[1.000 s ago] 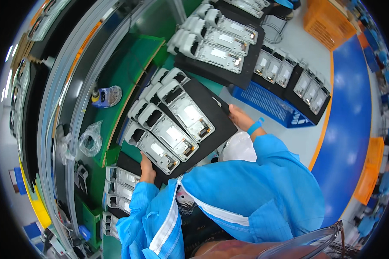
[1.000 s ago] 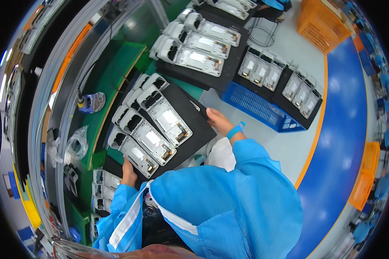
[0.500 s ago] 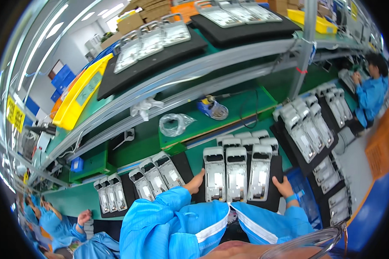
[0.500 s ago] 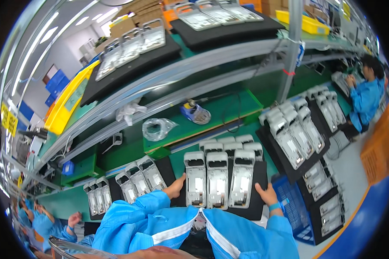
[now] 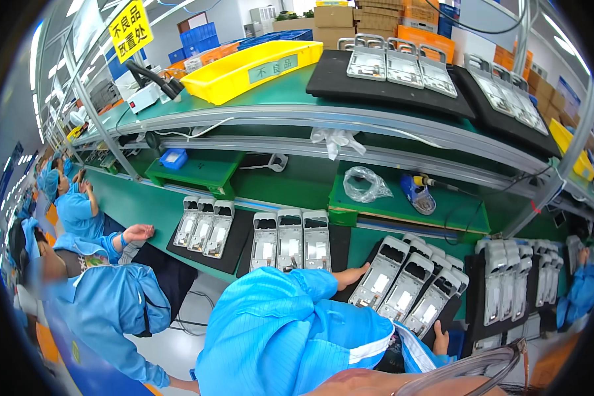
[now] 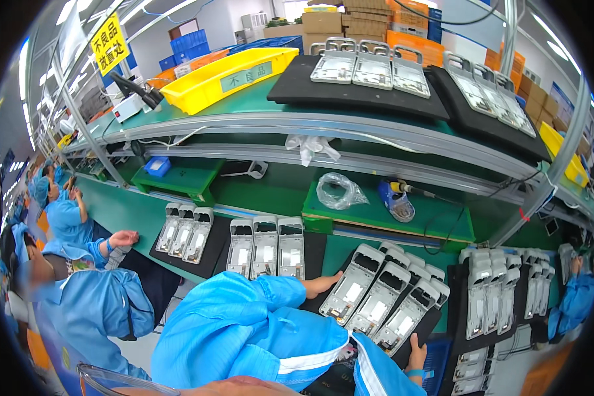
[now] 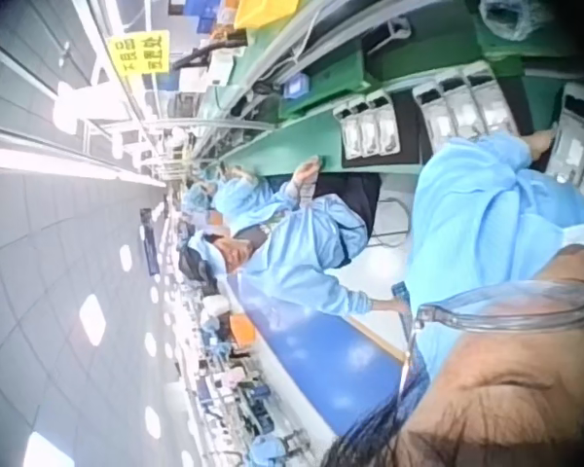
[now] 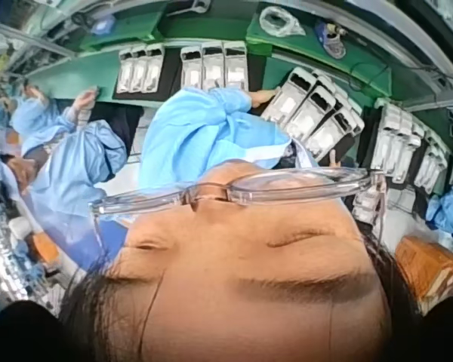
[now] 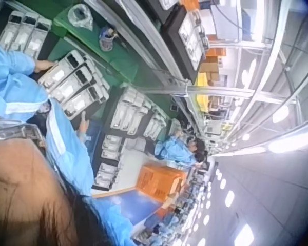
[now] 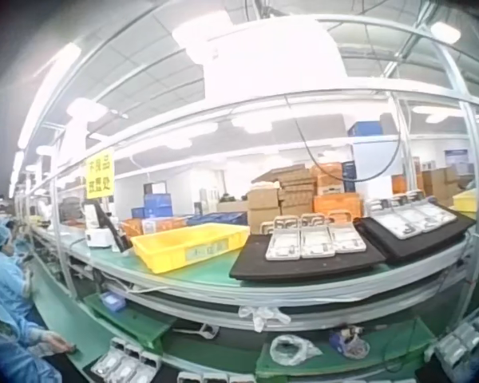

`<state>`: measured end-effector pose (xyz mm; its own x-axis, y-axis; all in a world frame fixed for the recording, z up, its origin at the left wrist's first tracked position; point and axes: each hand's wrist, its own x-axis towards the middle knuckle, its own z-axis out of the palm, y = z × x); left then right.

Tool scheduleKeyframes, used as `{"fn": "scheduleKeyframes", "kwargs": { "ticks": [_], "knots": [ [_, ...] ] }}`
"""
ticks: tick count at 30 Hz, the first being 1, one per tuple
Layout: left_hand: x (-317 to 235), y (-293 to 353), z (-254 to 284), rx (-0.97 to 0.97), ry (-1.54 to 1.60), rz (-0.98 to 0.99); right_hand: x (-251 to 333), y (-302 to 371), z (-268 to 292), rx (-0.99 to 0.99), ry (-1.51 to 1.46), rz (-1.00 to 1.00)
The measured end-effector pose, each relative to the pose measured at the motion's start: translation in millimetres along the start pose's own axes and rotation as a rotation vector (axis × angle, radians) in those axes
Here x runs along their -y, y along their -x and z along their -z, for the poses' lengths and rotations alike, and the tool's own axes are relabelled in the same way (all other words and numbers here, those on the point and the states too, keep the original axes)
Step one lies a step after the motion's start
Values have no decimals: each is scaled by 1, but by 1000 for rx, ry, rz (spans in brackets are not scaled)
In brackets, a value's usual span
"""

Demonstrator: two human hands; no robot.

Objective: The person solders components onto electronic devices using a soldering iron and solder wire.

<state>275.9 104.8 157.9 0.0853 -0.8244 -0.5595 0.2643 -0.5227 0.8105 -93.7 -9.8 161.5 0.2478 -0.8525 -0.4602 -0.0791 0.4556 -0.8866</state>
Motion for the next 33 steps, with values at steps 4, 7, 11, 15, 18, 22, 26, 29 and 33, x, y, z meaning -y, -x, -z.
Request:
{"fn": "scheduleKeyframes", "kwargs": {
  "ticks": [4, 7, 11, 15, 18, 22, 26, 29, 33],
  "knots": [
    [6, -8, -2, -206, -12, -43, -1, 6, -6, -158, 188, 95],
    [-1, -7, 0, -230, 18, -71, -3, 13, -9, -146, 139, 183],
    [-13, 13, 4, -280, -51, -176, -5, 29, -22, -110, 20, 170],
    [-21, 36, 14, -423, -194, -161, -1, 55, -36, -82, 98, 277],
    [-29, 44, 20, -420, -230, -141, 5, 75, -43, -144, -26, 235],
    [-38, 66, 23, -174, -72, -134, 18, 107, -48, -235, -25, 150],
    [-51, 84, 16, -141, 61, -72, 35, 121, -52, -289, -10, 43],
    [-58, 93, 10, -129, 111, 0, 42, 115, -49, -234, 39, 49],
    [-54, 115, 7, -326, 85, -95, 52, 94, -47, -136, 82, 29]
  ]
}}
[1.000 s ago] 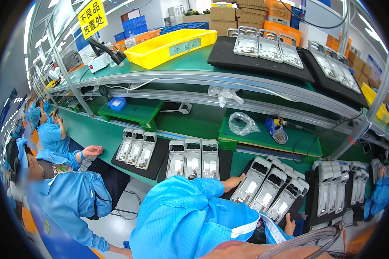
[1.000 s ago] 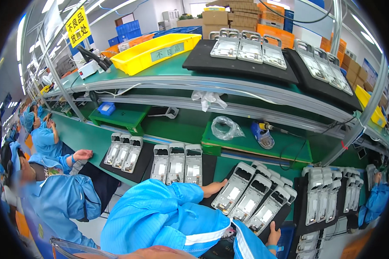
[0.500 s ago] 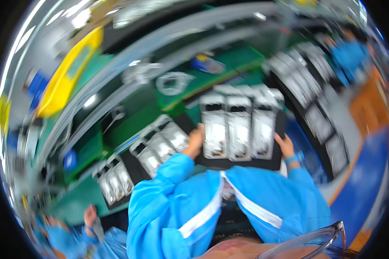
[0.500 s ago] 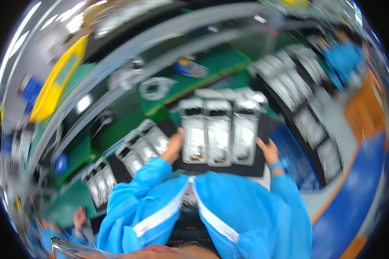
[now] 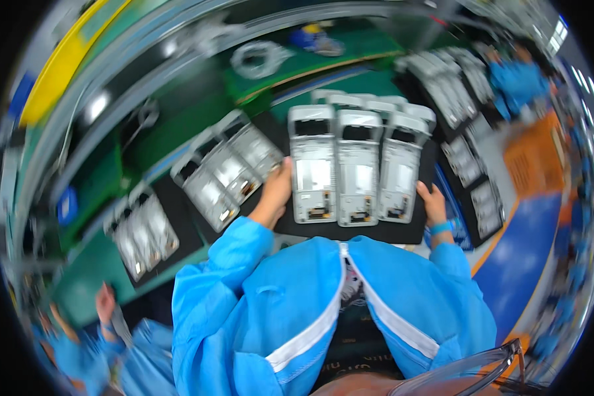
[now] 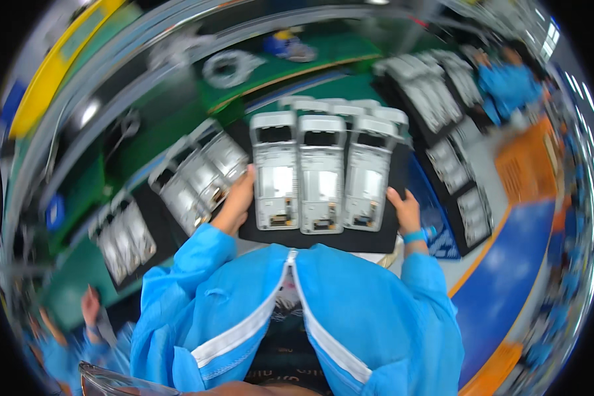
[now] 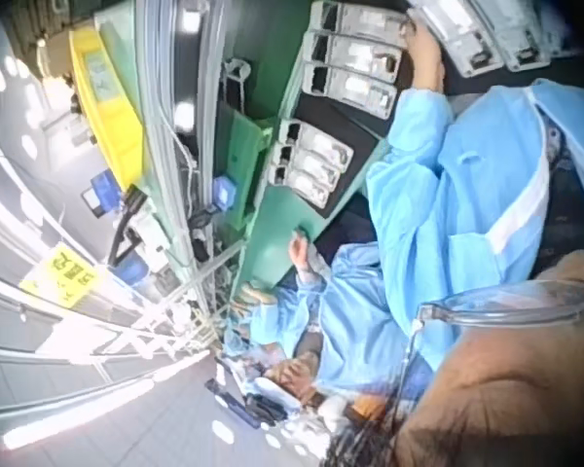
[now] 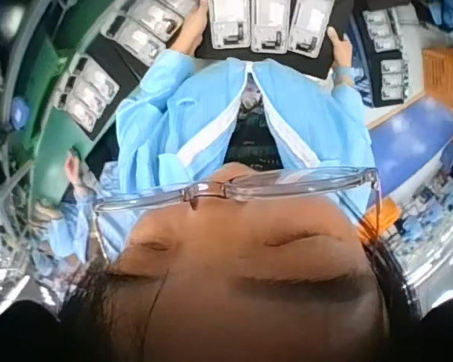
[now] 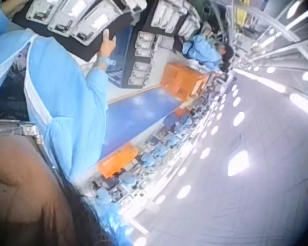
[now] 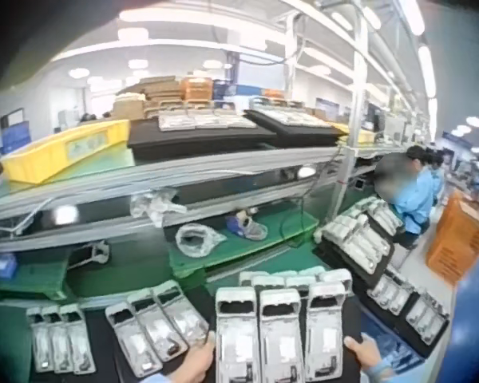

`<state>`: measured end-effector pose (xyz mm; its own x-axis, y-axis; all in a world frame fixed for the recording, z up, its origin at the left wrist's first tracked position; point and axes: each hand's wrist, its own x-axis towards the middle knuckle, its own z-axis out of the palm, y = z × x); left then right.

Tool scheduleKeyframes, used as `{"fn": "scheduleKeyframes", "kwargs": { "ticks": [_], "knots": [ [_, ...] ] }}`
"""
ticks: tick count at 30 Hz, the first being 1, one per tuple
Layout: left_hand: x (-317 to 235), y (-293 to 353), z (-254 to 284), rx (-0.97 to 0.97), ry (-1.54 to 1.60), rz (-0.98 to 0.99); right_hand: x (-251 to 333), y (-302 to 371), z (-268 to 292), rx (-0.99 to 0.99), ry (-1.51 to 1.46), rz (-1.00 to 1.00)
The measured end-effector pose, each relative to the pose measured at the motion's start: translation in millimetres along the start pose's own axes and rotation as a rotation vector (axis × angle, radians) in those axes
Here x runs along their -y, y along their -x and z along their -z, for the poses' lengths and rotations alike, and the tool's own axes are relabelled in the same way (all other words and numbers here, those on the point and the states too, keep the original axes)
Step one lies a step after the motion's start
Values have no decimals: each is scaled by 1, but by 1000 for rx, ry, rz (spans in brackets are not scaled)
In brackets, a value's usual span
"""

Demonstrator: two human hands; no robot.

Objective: The person solders components onto electronic devices using a soldering iron and solder wire.

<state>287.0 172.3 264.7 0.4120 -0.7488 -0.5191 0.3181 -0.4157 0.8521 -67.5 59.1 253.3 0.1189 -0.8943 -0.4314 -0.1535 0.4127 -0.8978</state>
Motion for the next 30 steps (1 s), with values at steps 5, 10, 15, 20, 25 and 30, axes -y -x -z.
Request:
{"fn": "scheduleKeyframes", "kwargs": {
  "ticks": [5, 10, 15, 20, 25, 30],
  "knots": [
    [20, 37, 5, -247, 136, -24, 15, -36, 1, 101, 224, 117],
    [58, 96, -2, -502, 167, -190, 22, -76, -14, 332, 165, 232],
    [90, 137, -33, -717, 319, -425, 29, -107, -47, 688, 59, 506],
    [115, 174, -72, -937, 395, -592, 51, -119, -78, 843, 131, 713],
    [130, 187, -104, -1113, 380, -743, 77, -116, -90, 970, 160, 881],
    [120, 189, -130, -1250, 463, -876, 122, -100, -115, 1206, -19, 958]
  ]
}}
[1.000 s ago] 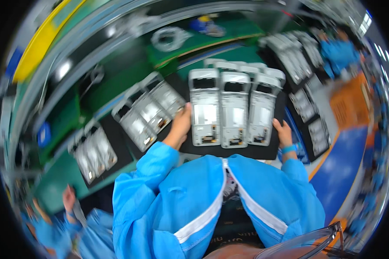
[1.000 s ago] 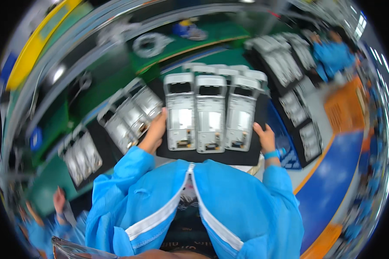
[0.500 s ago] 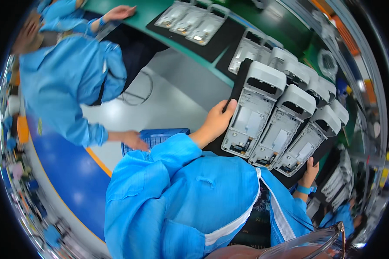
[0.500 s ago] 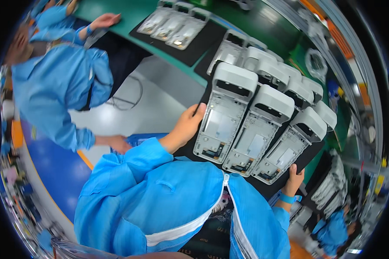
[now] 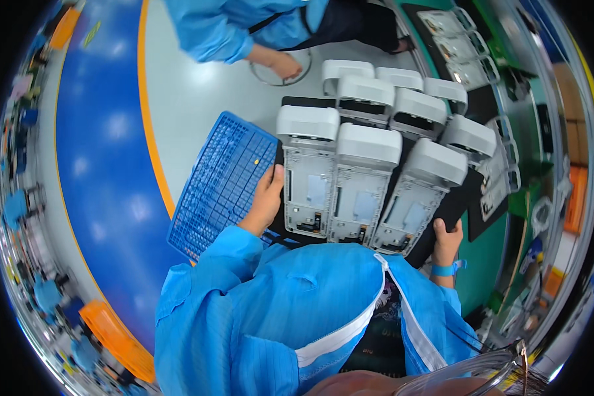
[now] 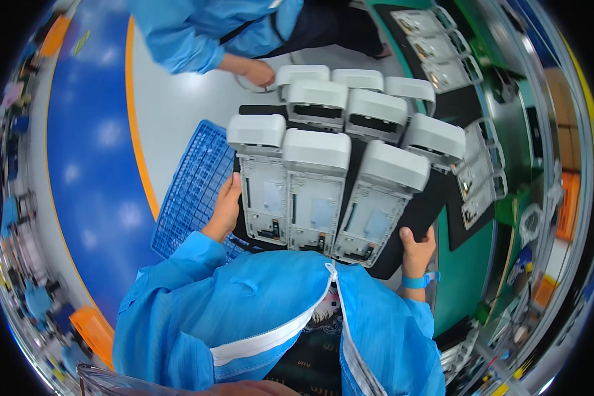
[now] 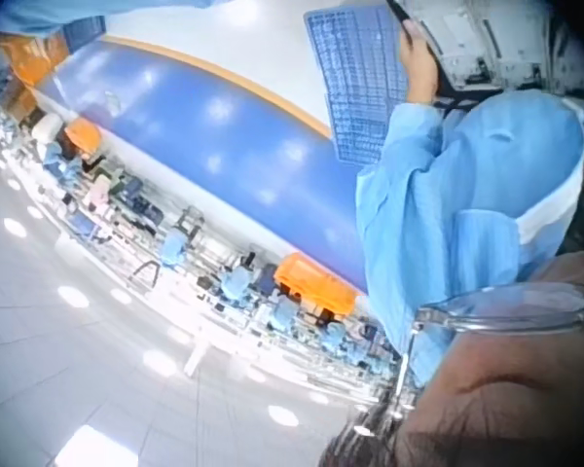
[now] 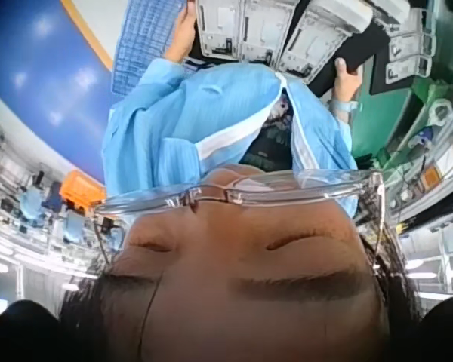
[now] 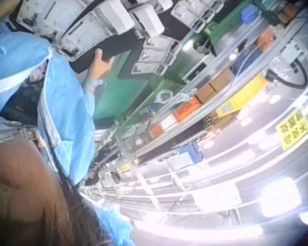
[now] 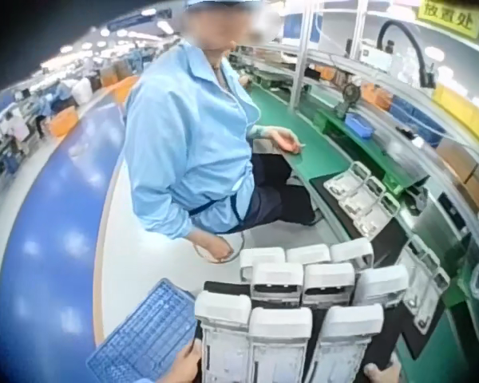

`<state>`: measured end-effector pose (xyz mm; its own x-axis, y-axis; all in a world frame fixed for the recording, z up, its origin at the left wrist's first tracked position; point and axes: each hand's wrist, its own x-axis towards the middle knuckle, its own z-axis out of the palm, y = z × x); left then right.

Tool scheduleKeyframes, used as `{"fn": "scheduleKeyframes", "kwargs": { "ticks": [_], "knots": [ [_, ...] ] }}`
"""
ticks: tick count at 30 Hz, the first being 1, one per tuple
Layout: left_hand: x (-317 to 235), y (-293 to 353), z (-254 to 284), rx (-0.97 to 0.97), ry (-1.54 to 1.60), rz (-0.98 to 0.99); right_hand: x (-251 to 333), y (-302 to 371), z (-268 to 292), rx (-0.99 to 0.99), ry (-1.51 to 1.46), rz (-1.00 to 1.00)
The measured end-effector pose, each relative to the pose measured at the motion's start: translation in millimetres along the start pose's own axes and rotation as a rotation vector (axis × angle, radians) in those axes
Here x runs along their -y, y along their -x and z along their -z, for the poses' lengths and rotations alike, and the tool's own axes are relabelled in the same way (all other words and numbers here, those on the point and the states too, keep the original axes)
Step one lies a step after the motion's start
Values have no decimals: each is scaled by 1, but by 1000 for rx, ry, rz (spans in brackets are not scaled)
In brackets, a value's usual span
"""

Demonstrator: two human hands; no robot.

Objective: The person solders components onto electronic devices using a soldering iron and solder wire.

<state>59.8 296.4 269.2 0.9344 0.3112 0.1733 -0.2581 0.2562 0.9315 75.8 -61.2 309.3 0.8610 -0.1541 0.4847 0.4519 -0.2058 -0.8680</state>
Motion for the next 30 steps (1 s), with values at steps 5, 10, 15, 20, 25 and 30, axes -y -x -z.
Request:
{"fn": "scheduleKeyframes", "kwargs": {
  "ticks": [5, 10, 15, 20, 25, 30],
  "knots": [
    [-7, 96, -21, -273, 95, -22, 32, -6, 42, 263, -75, -40],
    [-1, 120, -28, -347, 108, 71, 41, -28, 34, 408, -67, -144],
    [61, 98, -22, -412, 184, 228, -4, -60, 11, 507, 10, -290],
    [133, 84, -10, -500, 180, 253, -75, -79, -11, 618, -3, -356],
    [204, 96, 17, -704, 239, 256, -156, -83, -53, 808, -114, -419],
    [230, 98, 51, -761, 64, 246, -199, -65, -80, 811, -113, -515]
  ]
}}
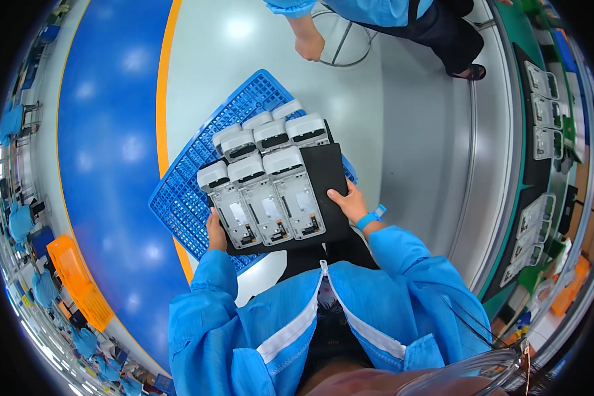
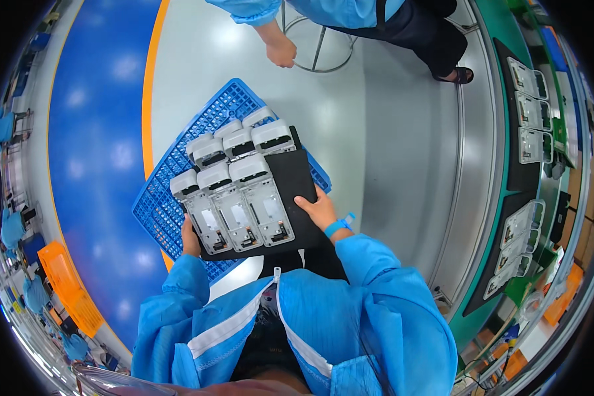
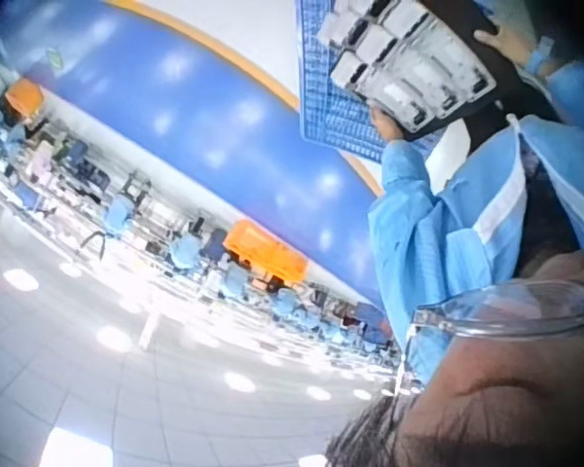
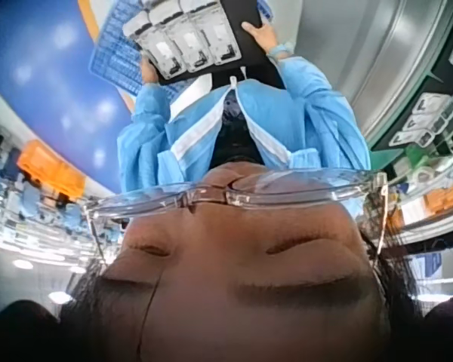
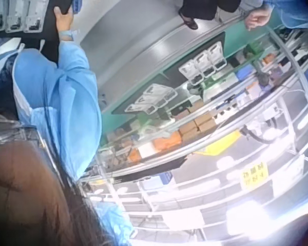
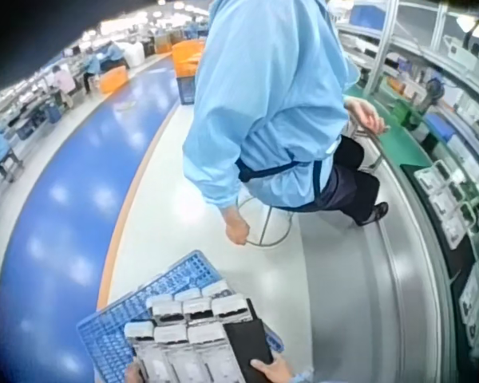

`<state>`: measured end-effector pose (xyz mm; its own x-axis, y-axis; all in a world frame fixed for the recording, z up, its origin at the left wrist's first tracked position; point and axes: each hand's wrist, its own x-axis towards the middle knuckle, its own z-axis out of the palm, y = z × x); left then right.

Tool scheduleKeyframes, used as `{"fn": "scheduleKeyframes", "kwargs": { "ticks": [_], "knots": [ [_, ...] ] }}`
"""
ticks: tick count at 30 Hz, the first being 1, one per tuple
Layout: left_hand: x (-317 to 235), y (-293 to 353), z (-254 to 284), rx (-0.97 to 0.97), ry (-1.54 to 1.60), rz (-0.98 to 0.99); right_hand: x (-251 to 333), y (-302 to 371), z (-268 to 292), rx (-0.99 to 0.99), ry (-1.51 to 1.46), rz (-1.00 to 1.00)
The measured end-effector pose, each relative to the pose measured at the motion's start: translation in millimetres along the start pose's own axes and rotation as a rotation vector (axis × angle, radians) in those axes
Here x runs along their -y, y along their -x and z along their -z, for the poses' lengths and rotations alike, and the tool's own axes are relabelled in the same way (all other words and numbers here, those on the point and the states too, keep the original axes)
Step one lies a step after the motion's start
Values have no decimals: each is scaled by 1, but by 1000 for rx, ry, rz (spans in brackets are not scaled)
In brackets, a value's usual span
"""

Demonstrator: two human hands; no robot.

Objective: The person solders components onto electronic devices using a soldering iron and solder wire.

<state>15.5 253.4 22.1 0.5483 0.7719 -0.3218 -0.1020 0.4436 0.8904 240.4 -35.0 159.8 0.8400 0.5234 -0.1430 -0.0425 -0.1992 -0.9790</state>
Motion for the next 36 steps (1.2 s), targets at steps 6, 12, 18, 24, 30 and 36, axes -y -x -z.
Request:
{"fn": "scheduleKeyframes", "kwargs": {
  "ticks": [6, 12, 18, 24, 30, 36],
  "knots": [
    [-56, -37, -10, 72, -283, -78, -19, 20, -22, -100, -166, -21],
    [-132, -106, -53, 365, -460, -81, -27, 36, -64, -165, -339, -88],
    [-129, -121, -73, 328, -610, -75, -31, 41, -70, -184, -436, -186],
    [-133, -157, -87, 414, -737, -232, -45, 57, -84, -110, -439, -254],
    [-148, -191, -132, 607, -930, -117, -61, 81, -117, -28, -512, -399],
    [-152, -203, -177, 595, -1155, -20, -70, 75, -130, 8, -436, -492]
  ]
}}
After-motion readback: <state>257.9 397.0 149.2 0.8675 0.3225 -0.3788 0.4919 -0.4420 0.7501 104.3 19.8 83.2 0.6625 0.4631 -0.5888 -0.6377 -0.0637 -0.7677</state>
